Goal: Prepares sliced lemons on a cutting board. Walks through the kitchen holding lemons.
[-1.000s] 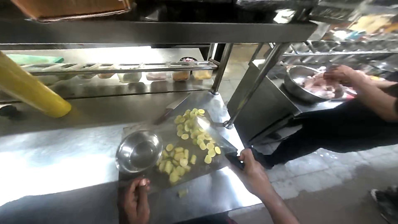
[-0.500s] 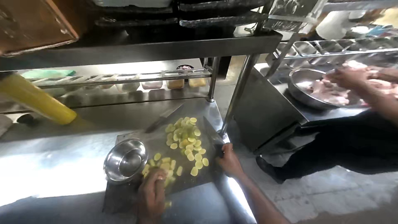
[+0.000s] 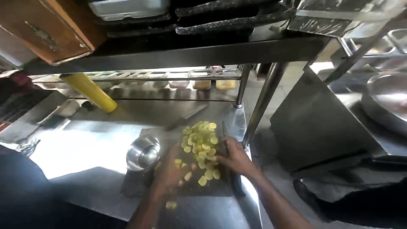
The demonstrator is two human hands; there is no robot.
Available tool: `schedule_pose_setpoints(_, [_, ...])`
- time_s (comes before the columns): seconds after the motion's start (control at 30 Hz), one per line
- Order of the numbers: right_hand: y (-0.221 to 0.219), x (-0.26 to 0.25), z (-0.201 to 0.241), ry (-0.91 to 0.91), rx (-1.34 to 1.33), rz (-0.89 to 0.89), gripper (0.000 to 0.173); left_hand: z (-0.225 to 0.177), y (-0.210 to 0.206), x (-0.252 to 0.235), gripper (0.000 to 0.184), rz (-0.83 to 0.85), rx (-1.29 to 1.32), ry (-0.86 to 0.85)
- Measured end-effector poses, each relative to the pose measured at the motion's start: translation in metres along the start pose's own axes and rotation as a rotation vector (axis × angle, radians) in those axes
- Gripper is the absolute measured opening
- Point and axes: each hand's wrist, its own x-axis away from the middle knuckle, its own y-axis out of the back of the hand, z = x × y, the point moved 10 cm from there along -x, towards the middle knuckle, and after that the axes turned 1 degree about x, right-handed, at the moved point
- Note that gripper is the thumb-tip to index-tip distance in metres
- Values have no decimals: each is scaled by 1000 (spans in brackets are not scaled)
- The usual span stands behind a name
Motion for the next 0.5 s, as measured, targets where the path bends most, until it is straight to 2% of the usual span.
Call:
schedule_pose_setpoints(0.13, [-11, -81, -6, -20, -22, -121, 83, 11, -32, -99, 75, -145, 84, 23])
schedule_pose_setpoints(0.2, [-19, -108, -15, -77, -45, -154, 77, 20, -52, -130, 73, -176, 63, 39])
schedule_pose_setpoints(0.3, [-34, -126, -11, -53, 93, -126, 69, 10, -69, -145, 68, -187, -81, -64])
schedule_pose_setpoints(0.4, [-49, -122, -2, 37, 222, -143, 63, 5, -76, -140, 55, -225, -27, -140])
schedule_pose_setpoints(0.5, [-55, -110, 11, 115, 22, -179, 56, 3, -80, -130, 48, -345, 107, -191])
